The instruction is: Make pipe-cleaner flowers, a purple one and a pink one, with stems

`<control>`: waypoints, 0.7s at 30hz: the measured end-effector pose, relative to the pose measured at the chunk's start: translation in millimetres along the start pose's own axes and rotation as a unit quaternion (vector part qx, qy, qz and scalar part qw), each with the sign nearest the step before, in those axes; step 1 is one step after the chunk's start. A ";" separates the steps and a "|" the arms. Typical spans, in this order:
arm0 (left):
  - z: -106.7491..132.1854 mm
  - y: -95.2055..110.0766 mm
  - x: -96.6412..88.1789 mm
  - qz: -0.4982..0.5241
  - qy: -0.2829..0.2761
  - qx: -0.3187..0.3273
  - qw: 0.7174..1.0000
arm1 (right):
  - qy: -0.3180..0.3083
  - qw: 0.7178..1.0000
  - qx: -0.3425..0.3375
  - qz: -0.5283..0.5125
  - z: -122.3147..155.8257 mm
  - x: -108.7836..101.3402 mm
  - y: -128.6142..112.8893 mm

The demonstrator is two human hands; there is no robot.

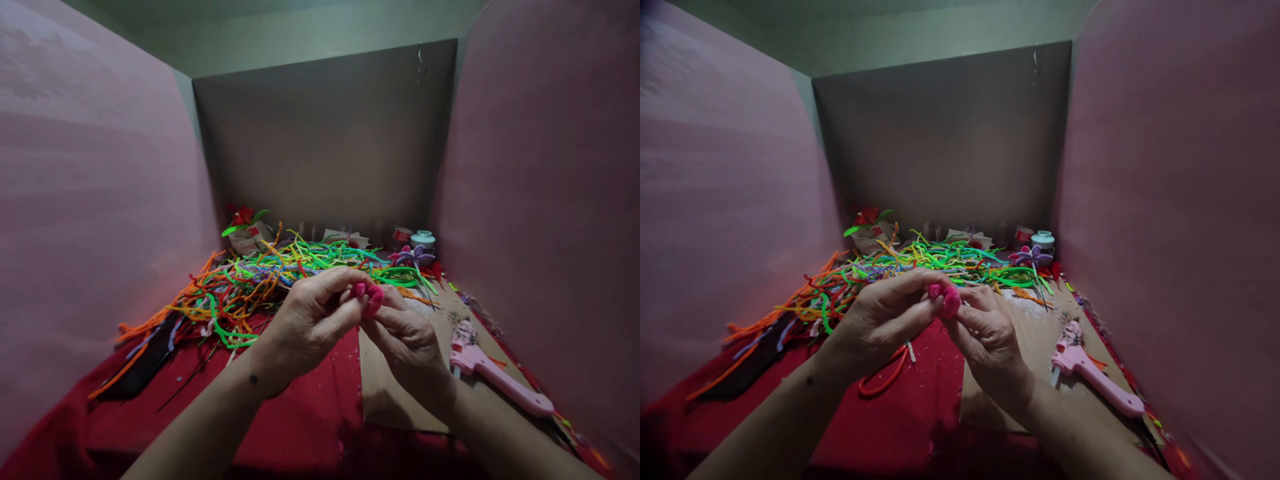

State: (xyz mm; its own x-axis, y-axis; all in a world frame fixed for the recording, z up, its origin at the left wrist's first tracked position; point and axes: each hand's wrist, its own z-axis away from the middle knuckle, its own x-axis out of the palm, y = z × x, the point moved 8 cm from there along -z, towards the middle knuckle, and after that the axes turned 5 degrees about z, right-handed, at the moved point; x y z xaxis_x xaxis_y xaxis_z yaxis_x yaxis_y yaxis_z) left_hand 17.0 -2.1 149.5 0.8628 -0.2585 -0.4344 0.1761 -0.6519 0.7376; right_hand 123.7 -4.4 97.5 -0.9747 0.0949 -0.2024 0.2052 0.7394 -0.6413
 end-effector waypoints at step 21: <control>13.2 41.4 8.4 -0.316 0.018 0.147 0.937 | -0.039 0.997 -0.009 0.073 0.4 2.8 -14.3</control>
State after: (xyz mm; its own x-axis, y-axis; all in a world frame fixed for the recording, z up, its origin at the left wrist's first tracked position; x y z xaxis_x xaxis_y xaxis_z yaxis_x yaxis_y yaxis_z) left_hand 25.3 -40.6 169.6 0.6469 0.2664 -0.7145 0.5233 -0.8366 0.1619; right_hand 118.1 -15.0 105.7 -0.9244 0.1505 -0.3504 0.3421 0.7331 -0.5878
